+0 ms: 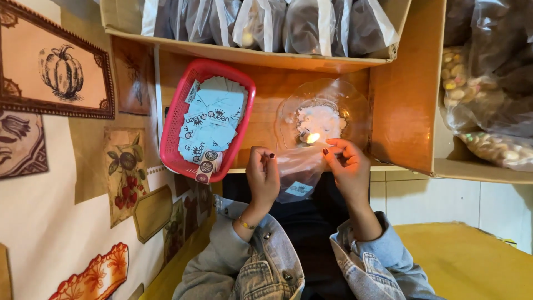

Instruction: Sealing small plastic bags using a candle flame and organizing them into cardboard boxes for packaging.

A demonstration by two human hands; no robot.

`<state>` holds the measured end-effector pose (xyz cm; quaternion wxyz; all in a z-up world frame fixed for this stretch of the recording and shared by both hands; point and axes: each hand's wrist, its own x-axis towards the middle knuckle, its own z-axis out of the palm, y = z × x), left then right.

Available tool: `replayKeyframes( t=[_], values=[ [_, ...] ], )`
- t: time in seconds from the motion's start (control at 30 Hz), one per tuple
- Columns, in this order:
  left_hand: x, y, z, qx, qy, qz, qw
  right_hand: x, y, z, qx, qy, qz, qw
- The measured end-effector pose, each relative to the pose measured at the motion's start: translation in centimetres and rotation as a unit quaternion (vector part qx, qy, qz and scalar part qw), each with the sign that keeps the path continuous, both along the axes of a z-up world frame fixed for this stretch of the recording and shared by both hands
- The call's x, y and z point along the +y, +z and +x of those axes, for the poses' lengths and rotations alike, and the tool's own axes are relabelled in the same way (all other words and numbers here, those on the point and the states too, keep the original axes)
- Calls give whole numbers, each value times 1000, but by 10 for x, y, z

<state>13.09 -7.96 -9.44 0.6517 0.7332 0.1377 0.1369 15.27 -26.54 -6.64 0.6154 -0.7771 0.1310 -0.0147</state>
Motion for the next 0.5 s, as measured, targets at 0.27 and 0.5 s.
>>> replayKeyframes(
  t=[0.27,0.5],
  values=[
    [-2,17,8,-10,-23,-97,995,-9,-7,4,3,27,26,999],
    [-1,12,7,26,-18,-163,986,-7,-4,5,1,25,-21,999]
  ],
)
